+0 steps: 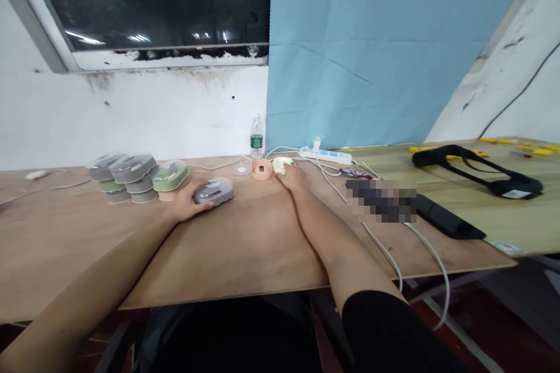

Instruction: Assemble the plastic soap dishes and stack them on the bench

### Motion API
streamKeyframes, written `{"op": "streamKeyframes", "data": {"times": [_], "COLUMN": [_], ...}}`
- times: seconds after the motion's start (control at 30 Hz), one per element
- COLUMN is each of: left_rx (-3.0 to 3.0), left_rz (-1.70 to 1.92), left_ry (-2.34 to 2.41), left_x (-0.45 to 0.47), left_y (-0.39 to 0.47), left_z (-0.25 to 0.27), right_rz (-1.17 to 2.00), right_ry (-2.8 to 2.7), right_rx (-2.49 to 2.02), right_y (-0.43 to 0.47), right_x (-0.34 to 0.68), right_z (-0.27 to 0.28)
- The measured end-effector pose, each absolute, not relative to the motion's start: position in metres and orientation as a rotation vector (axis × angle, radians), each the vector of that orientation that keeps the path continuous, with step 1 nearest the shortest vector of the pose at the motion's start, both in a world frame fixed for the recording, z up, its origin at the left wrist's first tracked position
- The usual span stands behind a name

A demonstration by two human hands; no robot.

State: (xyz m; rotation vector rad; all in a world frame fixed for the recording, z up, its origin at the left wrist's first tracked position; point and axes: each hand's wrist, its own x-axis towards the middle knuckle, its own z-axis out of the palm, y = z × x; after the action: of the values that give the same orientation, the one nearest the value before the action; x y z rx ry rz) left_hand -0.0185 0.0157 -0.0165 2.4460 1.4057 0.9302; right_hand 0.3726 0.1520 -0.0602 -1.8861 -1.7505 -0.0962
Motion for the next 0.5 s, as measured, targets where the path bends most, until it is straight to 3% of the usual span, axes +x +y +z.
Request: {"op": "streamKeyframes", "data": {"times": [0.5], "left_rx": [2.435], "left_rz": [0.915], "left_ry": [1.406], "left_x": [-0.017], "left_y": [0.015], "left_z": [-0.015], "right_rz": [0.040], "right_ry": [-1.634], "right_rx": [-1.833], "right_y": [0.140], "right_x": [0.371], "right_z": [-0.052]}}
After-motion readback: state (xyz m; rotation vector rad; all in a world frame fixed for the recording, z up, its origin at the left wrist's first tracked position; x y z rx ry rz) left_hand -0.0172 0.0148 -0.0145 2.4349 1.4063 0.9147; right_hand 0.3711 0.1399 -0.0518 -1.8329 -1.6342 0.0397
